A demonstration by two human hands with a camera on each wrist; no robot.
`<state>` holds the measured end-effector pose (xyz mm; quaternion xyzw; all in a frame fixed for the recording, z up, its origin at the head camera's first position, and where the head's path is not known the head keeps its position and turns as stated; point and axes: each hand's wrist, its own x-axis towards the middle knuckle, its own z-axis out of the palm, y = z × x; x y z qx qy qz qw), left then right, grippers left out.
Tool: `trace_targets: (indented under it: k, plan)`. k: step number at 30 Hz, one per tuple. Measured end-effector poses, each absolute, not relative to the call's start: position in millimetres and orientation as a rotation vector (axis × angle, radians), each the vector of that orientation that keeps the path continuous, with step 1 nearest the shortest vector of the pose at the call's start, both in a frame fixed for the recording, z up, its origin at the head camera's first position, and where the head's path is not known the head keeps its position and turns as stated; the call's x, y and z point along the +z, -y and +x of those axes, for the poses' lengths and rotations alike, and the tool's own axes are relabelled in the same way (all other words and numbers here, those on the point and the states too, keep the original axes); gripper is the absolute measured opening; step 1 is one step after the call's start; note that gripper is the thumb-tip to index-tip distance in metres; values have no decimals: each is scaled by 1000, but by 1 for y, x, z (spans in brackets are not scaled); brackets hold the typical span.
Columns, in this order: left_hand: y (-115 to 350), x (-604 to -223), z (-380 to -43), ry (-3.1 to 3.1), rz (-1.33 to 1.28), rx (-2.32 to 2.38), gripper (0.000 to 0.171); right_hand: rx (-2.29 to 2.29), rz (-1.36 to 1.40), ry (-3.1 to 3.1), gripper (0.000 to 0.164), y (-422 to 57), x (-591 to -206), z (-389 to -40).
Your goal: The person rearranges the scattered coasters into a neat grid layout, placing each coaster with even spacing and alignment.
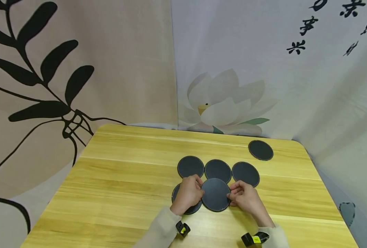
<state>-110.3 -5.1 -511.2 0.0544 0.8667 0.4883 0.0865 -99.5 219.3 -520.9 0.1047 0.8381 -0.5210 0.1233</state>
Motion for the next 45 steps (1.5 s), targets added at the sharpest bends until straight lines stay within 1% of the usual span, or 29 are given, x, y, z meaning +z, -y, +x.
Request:
trace_targets:
  k: [12,17,31,45]
  plan:
    - [3,-512,-103,-2665,188,1363,14,-1446,231,-2474,25,-219,-518,-93]
    - [2,-511,-101,-2685,187,1333,13,-1397,199,-2511,23,-218,-518,-93]
    - [4,-514,-99,-2680,232,1326,17,-1303,181,-2553,22,-217,-514,-91]
    - [4,-516,-99,-2660,222,1304,12,-1205,122,-2605,23,-222,-515,-94]
